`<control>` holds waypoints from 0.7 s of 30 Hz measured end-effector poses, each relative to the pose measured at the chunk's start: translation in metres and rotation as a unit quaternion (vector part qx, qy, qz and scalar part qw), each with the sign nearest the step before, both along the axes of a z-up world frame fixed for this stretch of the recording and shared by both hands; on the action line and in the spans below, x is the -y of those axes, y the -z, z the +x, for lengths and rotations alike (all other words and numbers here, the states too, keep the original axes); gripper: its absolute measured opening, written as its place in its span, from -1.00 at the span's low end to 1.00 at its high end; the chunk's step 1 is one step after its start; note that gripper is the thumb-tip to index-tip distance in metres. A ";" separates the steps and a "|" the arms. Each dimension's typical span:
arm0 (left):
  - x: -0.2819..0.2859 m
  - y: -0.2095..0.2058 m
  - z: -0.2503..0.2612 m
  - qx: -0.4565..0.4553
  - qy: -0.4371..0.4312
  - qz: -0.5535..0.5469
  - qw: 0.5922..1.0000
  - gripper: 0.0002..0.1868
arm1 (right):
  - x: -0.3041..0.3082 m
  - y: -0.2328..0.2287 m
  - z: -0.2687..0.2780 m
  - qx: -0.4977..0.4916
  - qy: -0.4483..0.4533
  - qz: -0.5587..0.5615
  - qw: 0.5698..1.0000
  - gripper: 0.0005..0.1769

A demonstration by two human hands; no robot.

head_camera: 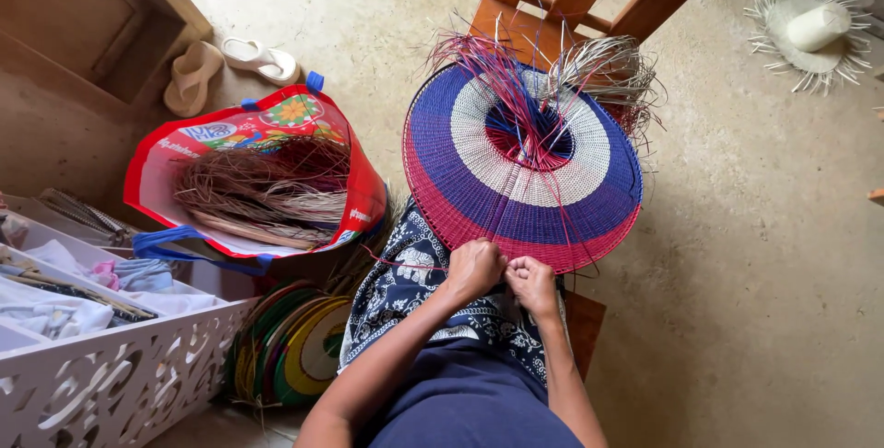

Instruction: Weaving a colorful circular hat by threading and pulling strands of material through a frame

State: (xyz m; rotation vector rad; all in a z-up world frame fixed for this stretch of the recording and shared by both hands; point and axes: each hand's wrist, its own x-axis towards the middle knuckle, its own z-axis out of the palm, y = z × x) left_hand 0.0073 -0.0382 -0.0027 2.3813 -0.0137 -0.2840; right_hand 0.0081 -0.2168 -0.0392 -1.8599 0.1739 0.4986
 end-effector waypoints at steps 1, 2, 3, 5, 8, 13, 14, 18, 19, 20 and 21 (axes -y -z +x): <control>0.000 -0.014 0.000 -0.001 -0.001 0.000 1.000 -0.71 | 0.003 0.001 -0.003 -0.001 -0.001 0.000 1.000 -0.89; 0.001 -0.029 0.002 -0.030 0.001 -0.023 0.999 -0.66 | 0.005 0.001 -0.003 0.004 0.006 0.027 1.000 -0.88; 0.002 -0.045 0.005 -0.059 0.003 -0.046 0.997 -0.60 | 0.008 0.001 -0.003 0.008 0.012 0.054 0.998 -0.87; 0.006 -0.043 0.008 -0.070 -0.010 -0.086 0.994 -0.66 | 0.018 0.020 -0.002 0.021 0.026 0.076 0.997 -0.86; 0.007 -0.042 0.006 -0.074 -0.047 -0.155 0.984 -0.73 | 0.019 0.016 -0.007 0.041 0.066 0.109 0.991 -0.82; 0.015 -0.036 0.015 -0.036 -0.066 -0.218 0.973 -0.76 | -0.005 -0.028 -0.021 0.019 0.067 0.172 0.983 -0.73; 0.019 -0.035 0.020 -0.035 -0.070 -0.225 0.971 -0.78 | -0.008 -0.028 -0.025 -0.002 0.068 0.146 0.987 -0.81; 0.021 -0.029 0.042 -0.034 -0.099 -0.260 0.960 -0.79 | -0.009 -0.044 -0.030 -0.002 0.056 0.027 0.998 -0.82; 0.017 -0.022 0.048 -0.035 -0.100 -0.260 0.960 -0.79 | -0.003 -0.059 -0.031 -0.003 0.056 0.026 0.998 -0.82; 0.013 -0.016 0.056 -0.027 -0.124 -0.287 0.950 -0.80 | 0.003 -0.074 -0.031 0.039 -0.021 0.040 0.998 -0.90; 0.009 -0.010 0.063 -0.018 -0.148 -0.313 0.938 -0.79 | 0.009 -0.090 -0.030 0.080 -0.098 0.054 0.990 -0.91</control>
